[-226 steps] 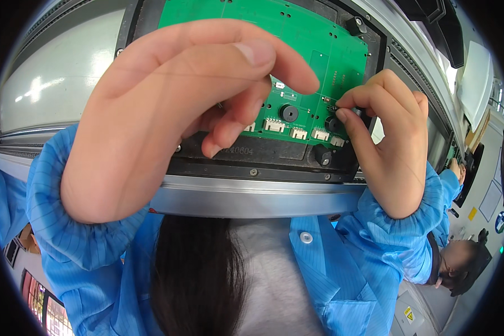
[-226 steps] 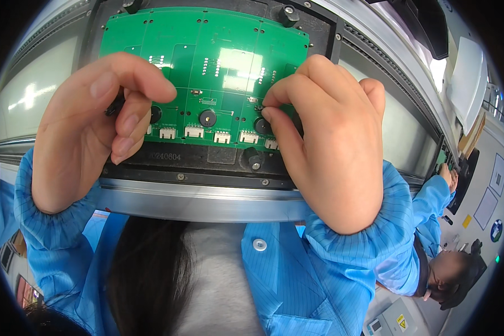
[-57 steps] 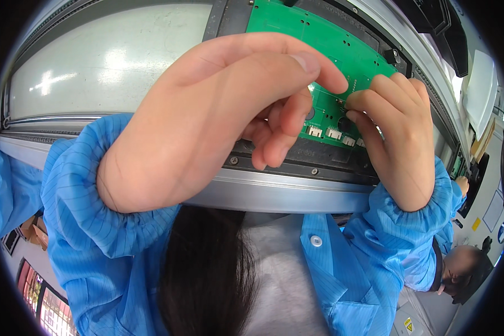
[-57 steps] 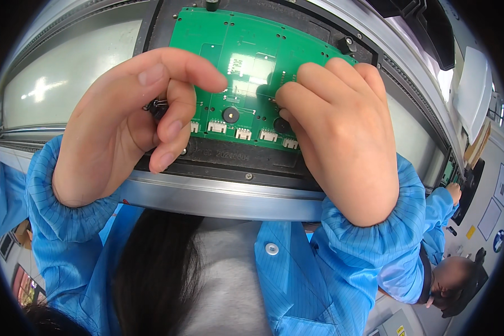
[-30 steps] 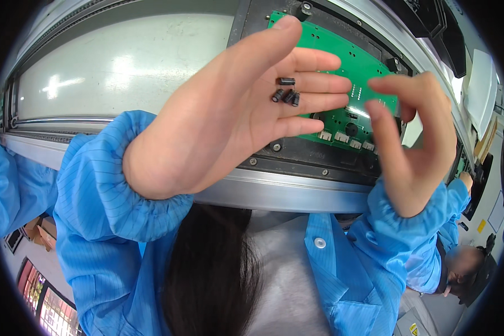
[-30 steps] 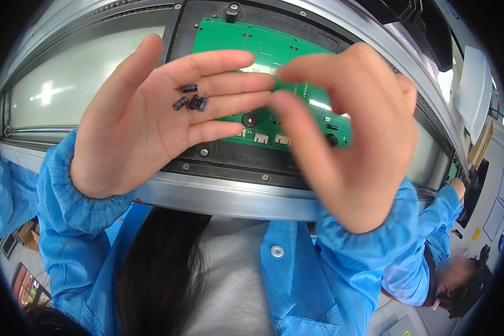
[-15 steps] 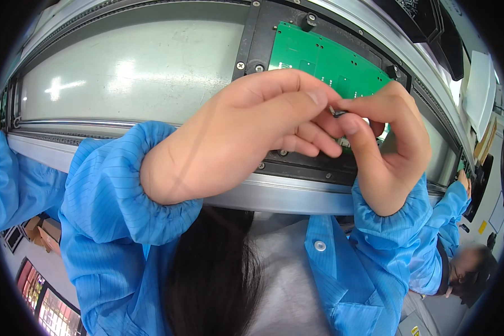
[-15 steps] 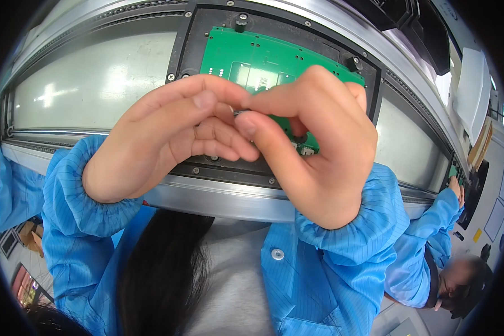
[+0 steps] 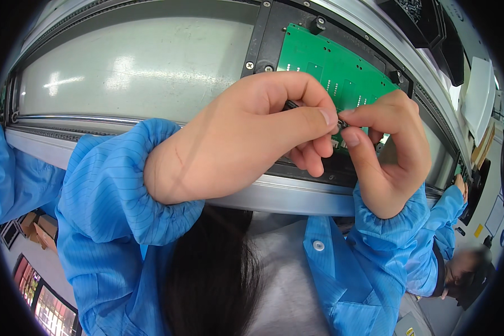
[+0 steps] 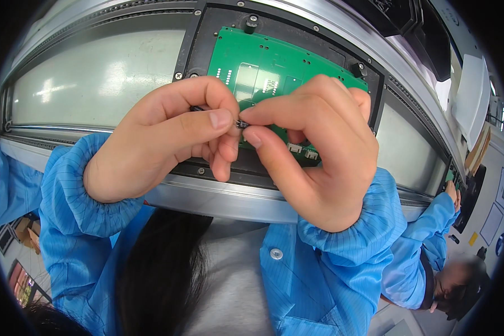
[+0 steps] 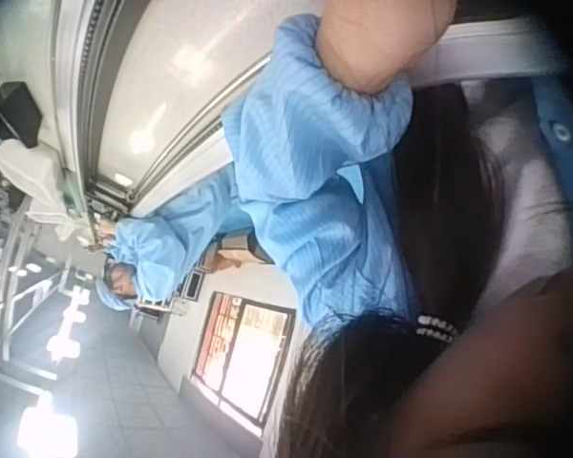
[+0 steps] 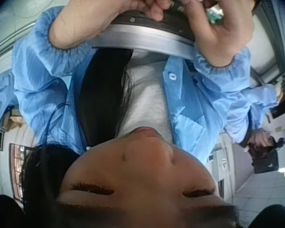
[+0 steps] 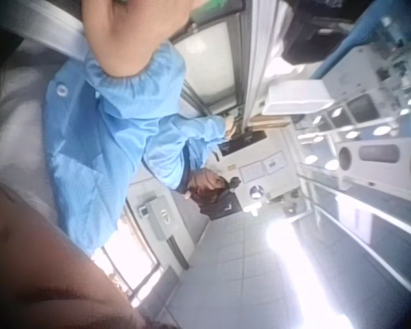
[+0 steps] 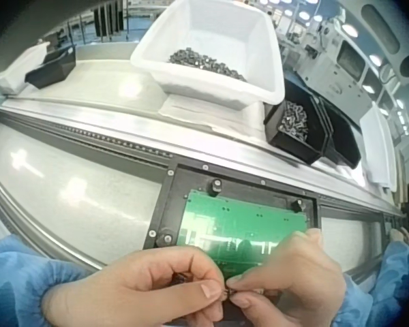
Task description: The person inserts electronic components into printed circuit boards on fixtures along an assembly conveyor line by hand, then pushes the fixtures down the track.
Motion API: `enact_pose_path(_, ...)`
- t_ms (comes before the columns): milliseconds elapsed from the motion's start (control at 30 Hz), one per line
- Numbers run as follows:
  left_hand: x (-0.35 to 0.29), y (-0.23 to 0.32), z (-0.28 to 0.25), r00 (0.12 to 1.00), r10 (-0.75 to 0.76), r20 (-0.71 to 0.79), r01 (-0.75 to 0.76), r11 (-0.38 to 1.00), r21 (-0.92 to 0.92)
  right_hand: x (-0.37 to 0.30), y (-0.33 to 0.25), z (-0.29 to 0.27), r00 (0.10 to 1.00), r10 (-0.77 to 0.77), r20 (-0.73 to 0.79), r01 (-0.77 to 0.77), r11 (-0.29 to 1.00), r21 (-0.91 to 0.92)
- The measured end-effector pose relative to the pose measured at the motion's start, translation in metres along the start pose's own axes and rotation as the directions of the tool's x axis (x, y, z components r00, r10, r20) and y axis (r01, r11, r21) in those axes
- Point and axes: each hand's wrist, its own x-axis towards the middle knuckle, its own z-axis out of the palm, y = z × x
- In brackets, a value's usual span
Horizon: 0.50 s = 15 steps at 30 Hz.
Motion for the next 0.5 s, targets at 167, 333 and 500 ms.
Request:
enact_pose_path(167, -0.001, 0.007, 0.002, 0.997, 0.022, -0.075, -0.022, 1.0, -0.011, 0.002, 0.002, -0.01, 0.999, 0.038, 0.011, -0.034, 0.963, -0.269)
enact_pose_path(333, 0.005, 0.009, 0.002, 0.989, 0.086, -0.119, -0.087, 0.996, -0.004, 0.0, 0.016, -0.003, 0.994, 0.048, 0.102, 0.006, 0.883, -0.47)
enact_pose_path(500, 0.005, 0.009, 0.003, 0.989, 0.07, -0.133, -0.071, 0.998, 0.001, 0.0, 0.018, 0.001, 0.994, 0.011, 0.108, 0.043, 0.873, -0.486)
